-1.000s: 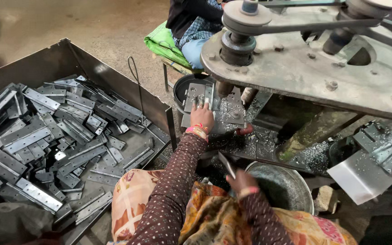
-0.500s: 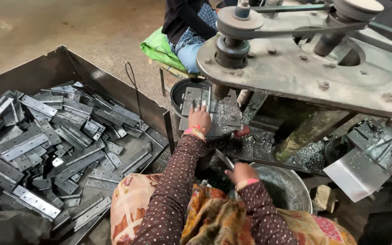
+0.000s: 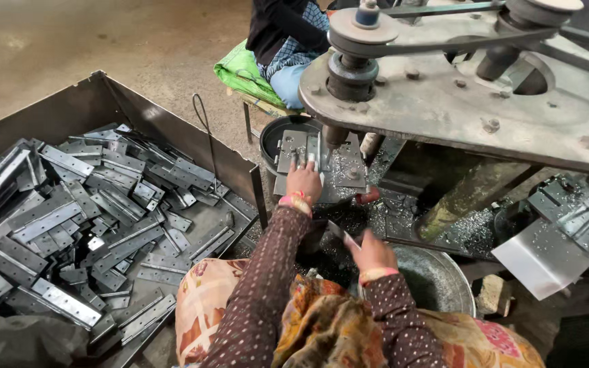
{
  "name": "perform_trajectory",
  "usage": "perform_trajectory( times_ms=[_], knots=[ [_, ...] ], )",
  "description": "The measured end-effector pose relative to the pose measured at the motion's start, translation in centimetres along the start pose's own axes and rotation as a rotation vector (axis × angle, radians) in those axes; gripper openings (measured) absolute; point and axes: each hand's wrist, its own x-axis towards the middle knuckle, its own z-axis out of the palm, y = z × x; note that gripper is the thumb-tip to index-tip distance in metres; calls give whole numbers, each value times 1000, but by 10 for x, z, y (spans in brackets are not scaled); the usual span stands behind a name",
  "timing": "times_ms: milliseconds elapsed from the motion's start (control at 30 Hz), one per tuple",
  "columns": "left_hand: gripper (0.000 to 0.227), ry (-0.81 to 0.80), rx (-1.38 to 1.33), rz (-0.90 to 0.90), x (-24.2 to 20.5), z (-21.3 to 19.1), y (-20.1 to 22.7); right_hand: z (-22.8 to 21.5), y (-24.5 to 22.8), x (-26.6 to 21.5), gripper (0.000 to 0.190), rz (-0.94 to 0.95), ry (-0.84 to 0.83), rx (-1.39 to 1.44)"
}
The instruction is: The person operates a manual press machine to process metal pieces. They pick up metal pieces from a bin, place them into the machine, and pull a lever to activate the press. The processed pieces are then dropped back into the bin.
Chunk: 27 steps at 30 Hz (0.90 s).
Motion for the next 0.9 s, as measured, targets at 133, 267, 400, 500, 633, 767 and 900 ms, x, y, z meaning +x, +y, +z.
perform_trajectory(
  times_ms=[133, 267, 400, 500, 633, 767, 900],
  knots=[
    [32, 70, 52, 98, -64, -19, 28, -23, -17, -11, 44, -129, 517, 274],
    [32, 390, -26, 65, -132, -25, 54, -18, -16, -17, 43, -148, 675, 329],
    [21, 364, -29, 170, -126, -32, 34, -12, -11, -14, 40, -278, 838, 323],
    [24, 337, -265, 134, -107, -58, 30, -15, -13, -12, 39, -306, 899, 324],
    [25, 450, -534, -76, -87, -98, 28, -16, -12, -16, 35, -370, 910, 336],
    [19, 320, 61, 14, -54, -67, 27, -15, -12, -15, 36, -372, 886, 342],
    [32, 160, 195, -2, -44, -9, 23, -14, -12, -14, 34, -343, 891, 281]
  ],
)
